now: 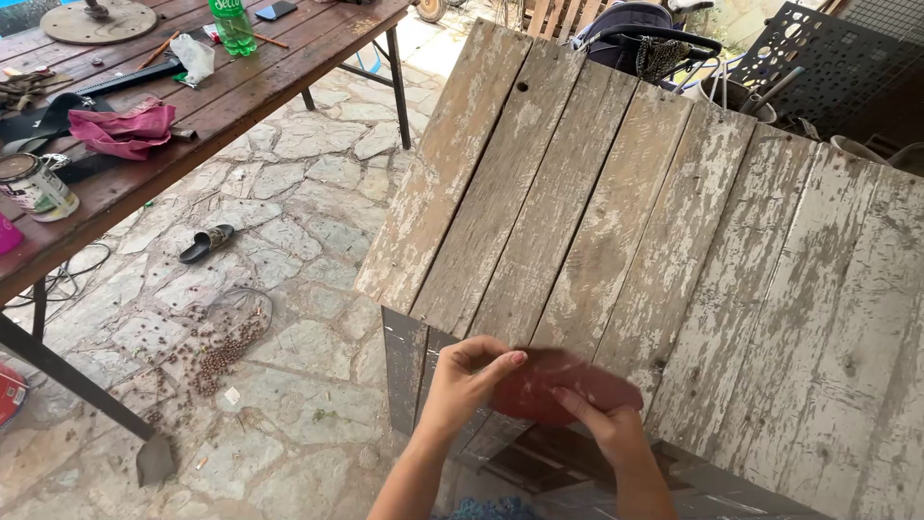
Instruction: Sanding the wooden surface of a small structure with sandpaper
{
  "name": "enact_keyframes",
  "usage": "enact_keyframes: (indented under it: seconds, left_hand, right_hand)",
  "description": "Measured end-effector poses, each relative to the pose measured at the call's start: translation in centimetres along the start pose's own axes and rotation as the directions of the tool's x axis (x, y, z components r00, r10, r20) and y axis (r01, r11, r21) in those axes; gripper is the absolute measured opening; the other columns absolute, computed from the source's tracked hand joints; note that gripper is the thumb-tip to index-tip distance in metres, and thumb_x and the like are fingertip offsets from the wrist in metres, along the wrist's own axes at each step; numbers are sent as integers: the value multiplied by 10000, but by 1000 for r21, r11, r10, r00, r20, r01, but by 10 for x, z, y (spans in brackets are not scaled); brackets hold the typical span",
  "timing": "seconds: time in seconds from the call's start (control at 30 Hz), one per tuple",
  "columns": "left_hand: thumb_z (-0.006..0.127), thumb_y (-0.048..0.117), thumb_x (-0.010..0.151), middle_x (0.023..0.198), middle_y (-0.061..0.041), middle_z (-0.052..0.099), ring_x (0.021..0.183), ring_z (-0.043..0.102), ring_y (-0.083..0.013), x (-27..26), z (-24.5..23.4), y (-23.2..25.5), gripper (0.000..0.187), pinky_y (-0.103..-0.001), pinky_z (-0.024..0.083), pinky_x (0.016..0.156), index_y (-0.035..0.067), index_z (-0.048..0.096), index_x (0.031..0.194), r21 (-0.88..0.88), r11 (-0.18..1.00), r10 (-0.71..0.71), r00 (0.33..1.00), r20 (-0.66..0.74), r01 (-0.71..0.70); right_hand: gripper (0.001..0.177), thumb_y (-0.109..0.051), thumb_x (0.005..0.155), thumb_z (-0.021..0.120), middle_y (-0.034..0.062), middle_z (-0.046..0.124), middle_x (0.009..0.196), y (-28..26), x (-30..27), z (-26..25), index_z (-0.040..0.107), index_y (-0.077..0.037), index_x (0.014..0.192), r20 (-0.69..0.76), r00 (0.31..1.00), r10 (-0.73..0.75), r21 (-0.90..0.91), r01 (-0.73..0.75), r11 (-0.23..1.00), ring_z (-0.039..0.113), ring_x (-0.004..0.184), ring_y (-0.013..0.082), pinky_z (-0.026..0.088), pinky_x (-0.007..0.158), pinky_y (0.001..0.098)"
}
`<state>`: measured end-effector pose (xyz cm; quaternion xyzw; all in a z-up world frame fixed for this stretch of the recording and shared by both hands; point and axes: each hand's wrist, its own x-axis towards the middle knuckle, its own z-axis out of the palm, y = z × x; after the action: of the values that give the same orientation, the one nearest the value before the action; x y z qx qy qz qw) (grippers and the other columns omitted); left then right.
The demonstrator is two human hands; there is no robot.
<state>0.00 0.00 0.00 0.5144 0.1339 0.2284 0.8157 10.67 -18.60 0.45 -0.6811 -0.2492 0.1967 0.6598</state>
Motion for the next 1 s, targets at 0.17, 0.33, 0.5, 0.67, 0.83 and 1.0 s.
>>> enact_keyframes:
  seconds: [0.17, 0.33, 0.5, 0.67, 0.83, 1.0]
  left_hand:
    - [787, 137, 884, 1078, -126, 795, 989, 733, -152, 9, 35, -6, 244, -275, 545, 820, 105, 692, 661, 45, 997, 54, 999, 4, -55]
    - [738, 185, 895, 1248, -180, 780, 1184, 736, -174, 21, 64, -16, 328, -307, 498, 962, 141, 614, 595, 87, 996, 11, 998, 69, -17]
    - [711, 150, 905, 1248, -215, 790, 1227, 720, -262, 33, 67, -23, 325, -409, 460, 1104, 110, 596, 603, -40, 996, 83, 995, 56, -81]
    - [750, 154, 871, 1276, -198, 780, 1223, 723, -261, 35, 94, -26, 240, -379, 563, 993, 95, 671, 652, 55, 997, 52, 998, 44, -55]
    - [597, 173, 991, 1356, -190, 715, 1360, 632, -317, 31, 92, -26, 199, -489, 439, 1186, 103, 718, 849, 170, 953, 274, 953, -127, -252]
    - [378, 292, 1086, 1225, -130, 781, 1258, 700, -254, 16, 72, -15, 469, -376, 527, 1105, 35, 762, 1165, 313, 915, 315, 935, -162, -254]
  right_hand:
    - [536, -49, 799, 715, 78, 725, 1230, -34, 3, -28, 616, -118, 1321, 292, 955, -46, -182, 103, 978, 745, 1015, 195, 601, 842, 341]
    - [552, -127, 804, 739, 102, 704, 1209, -40, -3, -31, 604, -63, 1335, 263, 962, -72, 33, 66, 997, 627, 1123, 191, 507, 945, 327]
    - [437, -39, 913, 601, 151, 602, 1351, -24, 3, -52, 546, 16, 1343, 352, 936, 21, 236, -111, 965, 557, 1277, 266, 494, 1033, 370]
    - [507, -145, 919, 632, 116, 620, 1322, -51, 8, -52, 492, -25, 1391, 302, 951, -69, 129, 31, 991, 589, 1224, 239, 467, 1053, 372]
    - [297, -105, 1028, 542, 59, 699, 1285, -88, 39, -79, 603, -198, 1303, 353, 897, -266, -86, 314, 945, 463, 483, 43, 412, 449, 121]
    - [766, 196, 936, 560, 175, 271, 1598, -139, 116, -159, 170, -50, 1547, 241, 651, -720, -938, 347, 0, 341, 1484, 357, 451, 1235, 437]
